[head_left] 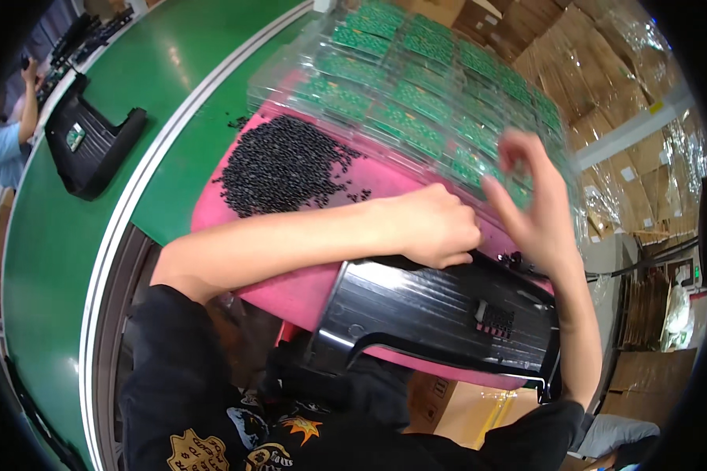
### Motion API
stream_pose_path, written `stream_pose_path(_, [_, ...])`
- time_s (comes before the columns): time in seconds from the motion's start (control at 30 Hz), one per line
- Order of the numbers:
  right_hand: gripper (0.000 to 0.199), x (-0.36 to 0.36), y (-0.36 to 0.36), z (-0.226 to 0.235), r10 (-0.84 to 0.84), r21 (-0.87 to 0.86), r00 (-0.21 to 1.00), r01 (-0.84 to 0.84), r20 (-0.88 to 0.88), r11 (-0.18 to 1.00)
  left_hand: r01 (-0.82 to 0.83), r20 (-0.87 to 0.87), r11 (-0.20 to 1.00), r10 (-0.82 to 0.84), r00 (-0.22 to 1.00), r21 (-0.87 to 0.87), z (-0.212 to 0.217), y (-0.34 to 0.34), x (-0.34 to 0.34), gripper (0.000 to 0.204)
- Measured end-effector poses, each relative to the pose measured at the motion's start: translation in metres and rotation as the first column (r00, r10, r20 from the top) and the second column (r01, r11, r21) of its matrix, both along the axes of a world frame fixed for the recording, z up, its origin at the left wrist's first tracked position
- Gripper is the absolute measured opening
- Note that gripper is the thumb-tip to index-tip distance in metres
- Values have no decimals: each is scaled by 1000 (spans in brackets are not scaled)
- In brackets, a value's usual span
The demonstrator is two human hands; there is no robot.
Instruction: Install a circuit board into a plastic housing component and secure it with screws using an electric screwdriver.
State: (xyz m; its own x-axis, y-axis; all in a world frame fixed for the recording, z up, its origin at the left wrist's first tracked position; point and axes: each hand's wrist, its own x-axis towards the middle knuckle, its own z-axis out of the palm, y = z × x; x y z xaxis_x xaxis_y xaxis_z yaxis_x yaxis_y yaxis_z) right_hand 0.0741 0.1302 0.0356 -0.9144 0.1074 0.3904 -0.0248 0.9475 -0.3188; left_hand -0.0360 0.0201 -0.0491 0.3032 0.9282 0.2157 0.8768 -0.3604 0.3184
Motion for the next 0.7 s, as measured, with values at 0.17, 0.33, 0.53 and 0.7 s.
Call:
stream_pose_path(0.17, [48, -151, 26, -38, -13, 254, 994, 40, -107, 966, 57, -6, 997, -57, 998, 46, -5, 9, -1, 25])
stream_pose_path(0.33, [62, -250, 30, -81, -214, 270, 975, 220, -53, 937, 56, 103, 983, -75, 992, 177, -22, 14, 1, 27])
stream_pose_path(0.53, [70, -269, 27, -69, -148, 345, 989, 138, 3, 928, 115, 260, 942, -203, 944, 316, -31, 25, -3, 19])
stream_pose_path(0.7, [71, -232, 23, -31, -139, 259, 935, 230, -325, 938, 161, 87, 977, -174, 981, 136, -11, 14, -4, 21])
